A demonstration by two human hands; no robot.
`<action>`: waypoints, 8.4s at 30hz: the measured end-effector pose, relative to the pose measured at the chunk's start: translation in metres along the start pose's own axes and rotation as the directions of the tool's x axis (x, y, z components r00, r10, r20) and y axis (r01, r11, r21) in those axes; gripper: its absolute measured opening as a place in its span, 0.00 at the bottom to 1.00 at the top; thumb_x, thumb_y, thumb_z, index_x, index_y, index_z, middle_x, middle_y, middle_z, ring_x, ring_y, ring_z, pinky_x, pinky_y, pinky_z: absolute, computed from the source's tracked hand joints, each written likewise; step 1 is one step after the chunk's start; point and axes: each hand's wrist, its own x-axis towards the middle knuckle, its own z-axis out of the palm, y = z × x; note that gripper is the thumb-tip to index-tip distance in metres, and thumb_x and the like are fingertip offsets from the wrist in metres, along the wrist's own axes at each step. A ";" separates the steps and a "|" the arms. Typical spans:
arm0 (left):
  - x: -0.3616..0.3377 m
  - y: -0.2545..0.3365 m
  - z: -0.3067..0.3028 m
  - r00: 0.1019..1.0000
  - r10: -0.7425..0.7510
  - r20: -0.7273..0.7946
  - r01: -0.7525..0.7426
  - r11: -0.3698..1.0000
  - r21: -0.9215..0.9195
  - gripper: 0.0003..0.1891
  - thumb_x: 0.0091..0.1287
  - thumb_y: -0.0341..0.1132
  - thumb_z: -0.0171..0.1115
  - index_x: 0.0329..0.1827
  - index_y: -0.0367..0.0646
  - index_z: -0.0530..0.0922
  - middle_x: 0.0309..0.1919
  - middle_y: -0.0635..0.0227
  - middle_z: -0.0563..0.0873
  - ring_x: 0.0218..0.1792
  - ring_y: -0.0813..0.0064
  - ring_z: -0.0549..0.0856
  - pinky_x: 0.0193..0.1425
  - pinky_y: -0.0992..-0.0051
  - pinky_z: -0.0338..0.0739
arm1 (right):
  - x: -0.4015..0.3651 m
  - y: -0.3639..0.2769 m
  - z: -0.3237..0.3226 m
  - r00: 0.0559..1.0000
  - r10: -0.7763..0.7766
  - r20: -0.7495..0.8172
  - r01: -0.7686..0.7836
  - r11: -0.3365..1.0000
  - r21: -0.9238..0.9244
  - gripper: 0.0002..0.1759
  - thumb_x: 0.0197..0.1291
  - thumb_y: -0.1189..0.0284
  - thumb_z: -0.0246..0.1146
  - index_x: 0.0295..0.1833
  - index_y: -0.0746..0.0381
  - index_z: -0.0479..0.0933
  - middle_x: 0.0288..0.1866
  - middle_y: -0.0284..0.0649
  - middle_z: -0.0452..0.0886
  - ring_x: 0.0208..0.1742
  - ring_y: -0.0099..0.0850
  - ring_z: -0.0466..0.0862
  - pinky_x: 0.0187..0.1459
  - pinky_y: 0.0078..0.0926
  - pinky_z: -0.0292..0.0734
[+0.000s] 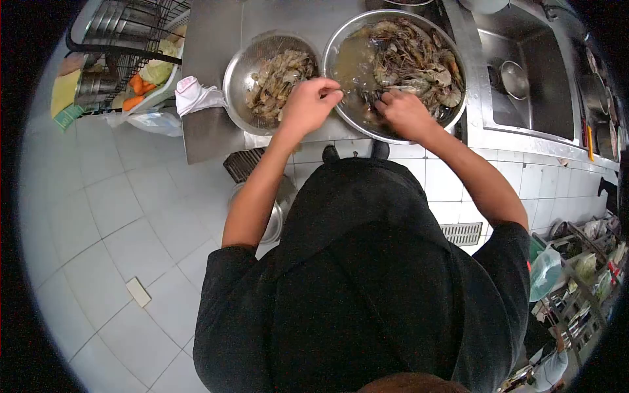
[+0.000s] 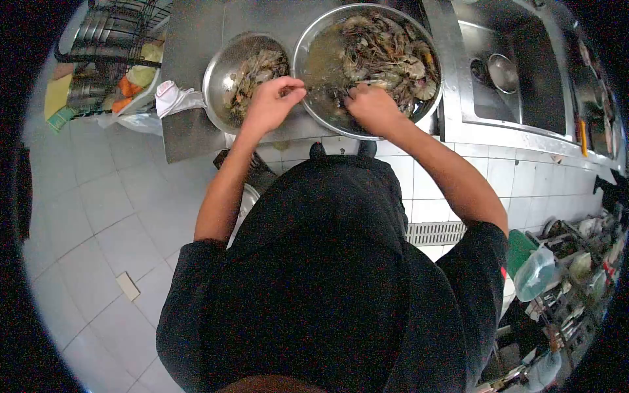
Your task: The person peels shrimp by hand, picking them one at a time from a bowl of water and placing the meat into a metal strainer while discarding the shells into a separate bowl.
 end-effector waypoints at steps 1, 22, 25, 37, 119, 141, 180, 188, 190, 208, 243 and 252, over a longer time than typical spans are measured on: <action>-0.004 -0.007 -0.002 1.000 -0.022 -0.012 0.021 0.997 -0.080 0.13 0.63 0.35 0.67 0.48 0.39 0.83 0.36 0.67 0.87 0.36 0.77 0.84 0.44 0.77 0.76 | 0.007 -0.006 0.003 0.999 0.038 -0.012 -0.037 0.999 0.017 0.08 0.50 0.73 0.59 0.35 0.64 0.80 0.36 0.42 0.80 0.46 0.38 0.81 0.43 0.36 0.80; -0.044 -0.077 -0.043 0.991 -0.063 -0.117 -0.006 0.856 -0.516 0.14 0.64 0.33 0.67 0.50 0.36 0.82 0.41 0.63 0.87 0.43 0.77 0.85 0.50 0.76 0.79 | 0.096 -0.018 -0.010 0.988 0.153 -0.002 -0.153 0.988 -0.021 0.10 0.48 0.69 0.66 0.38 0.56 0.85 0.42 0.40 0.80 0.49 0.42 0.75 0.50 0.43 0.72; -0.027 -0.067 -0.034 0.969 -0.005 -0.245 -0.145 0.795 -0.589 0.19 0.62 0.35 0.69 0.54 0.36 0.79 0.43 0.60 0.87 0.44 0.70 0.86 0.51 0.74 0.79 | 0.110 -0.029 -0.043 0.956 0.248 -0.157 -0.228 0.964 0.135 0.13 0.46 0.68 0.70 0.40 0.57 0.85 0.42 0.40 0.80 0.48 0.44 0.75 0.48 0.45 0.72; 0.000 -0.067 -0.074 0.847 -0.047 -0.529 -0.442 0.490 -0.751 0.12 0.67 0.24 0.61 0.53 0.36 0.76 0.42 0.69 0.82 0.42 0.82 0.80 0.49 0.81 0.75 | 0.202 -0.093 -0.070 0.896 0.233 -0.379 -0.016 0.868 0.496 0.13 0.50 0.68 0.65 0.40 0.62 0.82 0.38 0.46 0.82 0.44 0.49 0.78 0.48 0.44 0.73; -0.056 -0.124 -0.098 0.894 -0.425 -0.140 -0.011 0.293 -0.956 0.19 0.62 0.22 0.56 0.57 0.27 0.75 0.45 0.59 0.82 0.40 0.77 0.82 0.41 0.80 0.77 | 0.229 -0.146 -0.019 0.994 -0.048 -0.097 0.085 0.901 0.426 0.28 0.45 0.72 0.65 0.58 0.56 0.78 0.36 0.53 0.83 0.39 0.52 0.84 0.45 0.46 0.80; -0.057 -0.116 -0.108 0.972 -0.226 0.067 0.185 0.557 -0.810 0.33 0.61 0.25 0.61 0.71 0.31 0.62 0.47 0.58 0.85 0.39 0.76 0.84 0.40 0.79 0.74 | 0.220 -0.127 -0.008 0.946 0.256 -0.197 -0.128 0.857 0.499 0.17 0.47 0.77 0.62 0.46 0.60 0.84 0.34 0.52 0.83 0.35 0.47 0.86 0.42 0.37 0.81; -0.067 -0.038 -0.112 0.866 -0.424 -0.266 -0.078 0.410 -0.909 0.20 0.69 0.25 0.57 0.60 0.22 0.68 0.46 0.45 0.83 0.41 0.65 0.85 0.48 0.70 0.80 | 0.212 -0.098 0.007 0.834 0.112 -0.541 0.029 0.969 0.244 0.21 0.46 0.79 0.61 0.50 0.62 0.81 0.49 0.52 0.82 0.50 0.43 0.83 0.52 0.39 0.77; 0.024 0.006 -0.056 0.969 -0.246 -0.014 0.031 0.175 -0.984 0.23 0.68 0.25 0.56 0.64 0.22 0.63 0.49 0.45 0.80 0.50 0.58 0.83 0.58 0.64 0.79 | 0.056 -0.047 -0.025 0.821 0.462 -0.334 -0.263 0.826 0.498 0.08 0.41 0.79 0.59 0.30 0.63 0.79 0.32 0.50 0.82 0.37 0.49 0.82 0.44 0.46 0.75; 0.057 0.021 -0.035 0.976 -0.218 0.030 0.067 0.164 -0.984 0.22 0.68 0.25 0.56 0.62 0.22 0.64 0.48 0.45 0.80 0.49 0.59 0.83 0.58 0.64 0.79 | 0.013 -0.039 -0.031 0.797 0.510 -0.323 -0.354 0.828 0.436 0.07 0.40 0.80 0.59 0.30 0.63 0.79 0.29 0.50 0.82 0.34 0.49 0.81 0.43 0.46 0.76; 0.061 0.037 -0.009 0.995 -0.079 -0.055 0.036 0.835 -0.549 0.13 0.65 0.35 0.65 0.47 0.35 0.83 0.35 0.68 0.86 0.37 0.80 0.81 0.44 0.78 0.75 | -0.022 -0.030 -0.006 0.867 0.499 -0.021 -0.490 0.857 0.159 0.05 0.41 0.74 0.66 0.23 0.65 0.77 0.29 0.51 0.83 0.36 0.47 0.84 0.42 0.43 0.78; -0.010 -0.032 -0.003 0.789 0.299 -0.537 -0.416 0.903 -0.107 0.26 0.50 0.30 0.73 0.52 0.40 0.73 0.52 0.56 0.76 0.53 0.54 0.78 0.56 0.60 0.73 | 0.127 -0.066 -0.088 0.556 0.653 0.514 -0.043 -0.595 0.802 0.09 0.61 0.76 0.61 0.47 0.64 0.76 0.32 0.32 0.74 0.29 0.21 0.72 0.30 0.20 0.66; -0.021 -0.068 -0.040 0.772 0.011 -0.635 -0.287 0.898 -0.333 0.19 0.61 0.32 0.63 0.55 0.33 0.77 0.39 0.48 0.86 0.37 0.53 0.86 0.43 0.63 0.80 | 0.193 -0.090 -0.074 0.733 0.483 0.479 -0.182 -0.540 0.822 0.11 0.58 0.76 0.63 0.47 0.65 0.77 0.33 0.34 0.77 0.29 0.22 0.73 0.28 0.22 0.68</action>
